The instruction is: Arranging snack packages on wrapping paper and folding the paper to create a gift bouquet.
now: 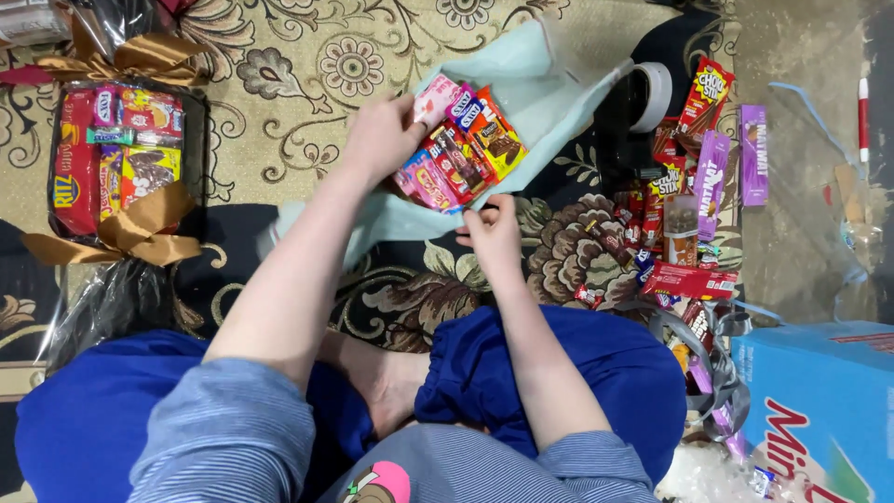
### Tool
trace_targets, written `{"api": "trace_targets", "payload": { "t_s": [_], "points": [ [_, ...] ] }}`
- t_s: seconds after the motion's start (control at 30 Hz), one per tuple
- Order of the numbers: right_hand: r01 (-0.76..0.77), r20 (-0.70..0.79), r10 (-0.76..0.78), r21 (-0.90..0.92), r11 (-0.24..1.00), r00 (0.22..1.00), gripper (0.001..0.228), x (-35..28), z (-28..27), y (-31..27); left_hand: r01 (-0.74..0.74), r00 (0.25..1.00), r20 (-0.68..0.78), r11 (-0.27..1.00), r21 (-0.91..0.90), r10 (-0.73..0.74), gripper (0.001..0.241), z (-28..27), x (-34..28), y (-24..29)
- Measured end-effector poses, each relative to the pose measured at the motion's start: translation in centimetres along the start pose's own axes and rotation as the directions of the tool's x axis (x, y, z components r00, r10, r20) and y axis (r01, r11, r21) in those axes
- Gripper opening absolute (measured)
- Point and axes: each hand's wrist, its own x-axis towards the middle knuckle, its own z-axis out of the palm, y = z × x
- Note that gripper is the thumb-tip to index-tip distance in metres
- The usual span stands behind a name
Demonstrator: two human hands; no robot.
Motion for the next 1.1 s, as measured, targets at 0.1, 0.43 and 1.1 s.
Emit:
{"api": "trace_targets", "payload": {
  "t_s": [0.1,0.43,1.1],
  "points": [
    [0.110,0.027,-0.107,-0.230,0.967,0.994,0.038,-1.9,0.5,-0.9,-0.145,0.989,0.077,0.958,0.248,0.130,0.019,0.9,1.7,-1.3],
    [0.569,0.347,-0.485,-0.688,0.450,0.803,0.029,-4.0,-3.4,-1.8,-0.445,0.845,-0.095,0.791,0.419,0.526,0.045,2.3,-1.9,-1.0],
    [0.683,0.602,-0.798,-0.573,-0.454,-0.024,0.005,1.8,-8.6,-0.9,-0.577,0.469,-0.174,0.450,0.681,0.866,0.012,1.7,-15.0,-3.8]
  ]
}}
